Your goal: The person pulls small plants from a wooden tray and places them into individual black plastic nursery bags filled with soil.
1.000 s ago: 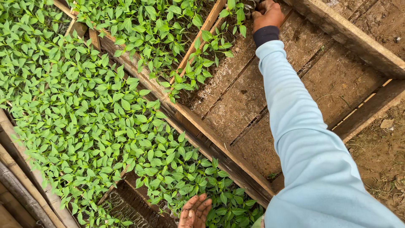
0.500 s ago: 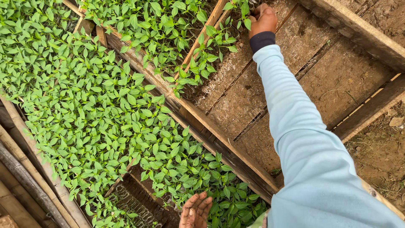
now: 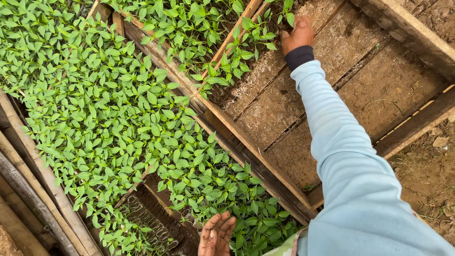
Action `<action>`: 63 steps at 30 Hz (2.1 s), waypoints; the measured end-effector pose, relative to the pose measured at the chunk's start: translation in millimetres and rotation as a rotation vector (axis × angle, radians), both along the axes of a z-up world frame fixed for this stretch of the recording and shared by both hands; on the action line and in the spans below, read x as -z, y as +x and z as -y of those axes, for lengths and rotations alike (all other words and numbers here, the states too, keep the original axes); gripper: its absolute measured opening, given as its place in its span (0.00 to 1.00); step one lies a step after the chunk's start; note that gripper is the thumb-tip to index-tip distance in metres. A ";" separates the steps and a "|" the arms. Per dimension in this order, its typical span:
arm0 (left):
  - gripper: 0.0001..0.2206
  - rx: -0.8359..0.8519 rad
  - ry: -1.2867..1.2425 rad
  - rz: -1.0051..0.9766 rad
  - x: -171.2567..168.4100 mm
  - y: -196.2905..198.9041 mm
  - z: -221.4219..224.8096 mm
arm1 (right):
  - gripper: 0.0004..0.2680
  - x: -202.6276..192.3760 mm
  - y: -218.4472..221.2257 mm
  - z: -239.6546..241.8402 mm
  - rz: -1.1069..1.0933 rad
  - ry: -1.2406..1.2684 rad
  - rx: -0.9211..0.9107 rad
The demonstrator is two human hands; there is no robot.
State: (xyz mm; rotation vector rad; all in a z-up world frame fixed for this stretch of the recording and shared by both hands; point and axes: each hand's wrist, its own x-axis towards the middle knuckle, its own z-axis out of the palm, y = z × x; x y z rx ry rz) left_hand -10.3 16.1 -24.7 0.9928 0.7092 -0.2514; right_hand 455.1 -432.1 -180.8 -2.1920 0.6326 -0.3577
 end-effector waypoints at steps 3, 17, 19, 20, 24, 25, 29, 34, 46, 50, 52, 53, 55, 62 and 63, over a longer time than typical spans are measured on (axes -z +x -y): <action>0.23 0.004 0.009 0.018 -10.2 3.9 5.8 | 0.08 1.8 8.5 -2.6 0.069 -0.054 0.071; 0.21 -0.019 0.042 0.113 -60.7 17.1 33.2 | 0.13 21.6 -14.0 -10.2 0.137 -0.152 -0.091; 0.20 0.006 0.026 0.152 -60.7 15.4 31.2 | 0.11 43.1 -3.9 -9.4 0.217 -0.157 -0.045; 0.20 0.035 0.012 0.197 -60.5 14.5 31.0 | 0.09 53.2 3.2 -10.0 0.302 -0.158 0.004; 0.19 0.046 -0.010 0.254 -59.6 10.1 29.0 | 0.15 45.2 4.9 -13.7 0.270 -0.213 -0.038; 0.19 0.040 -0.017 0.251 -59.5 8.4 28.5 | 0.14 32.4 0.4 -18.3 0.271 -0.159 -0.045; 0.19 0.004 -0.038 0.233 -57.9 4.5 27.8 | 0.11 22.6 -5.4 -24.1 0.038 0.040 0.095; 0.18 0.025 -0.044 0.259 -59.8 -1.3 24.6 | 0.12 -0.3 -30.8 -50.5 0.148 0.083 -0.032; 0.19 -0.005 -0.040 0.288 -59.5 -11.1 24.7 | 0.09 3.0 -23.7 -54.0 0.199 -0.045 -0.040; 0.18 -0.011 -0.040 0.291 -66.1 -10.5 24.0 | 0.07 -2.3 -39.8 -64.3 0.133 -0.088 -0.068; 0.19 -0.023 -0.032 0.299 -69.3 -9.9 25.5 | 0.09 -2.7 -44.9 -67.3 0.125 -0.169 -0.145; 0.19 -0.028 -0.024 0.309 -70.9 -9.1 26.4 | 0.11 -2.9 -47.8 -67.8 0.118 -0.249 -0.215; 0.18 -0.029 -0.027 0.311 -69.9 -9.5 26.7 | 0.10 9.9 -42.1 -65.6 0.106 -0.286 -0.189; 0.18 -0.030 -0.014 0.303 -76.7 -9.4 26.1 | 0.10 3.7 -37.8 -74.3 0.056 -0.310 -0.081; 0.18 -0.031 -0.014 0.302 -76.4 -9.4 25.4 | 0.10 8.4 -36.0 -73.2 0.054 -0.310 -0.081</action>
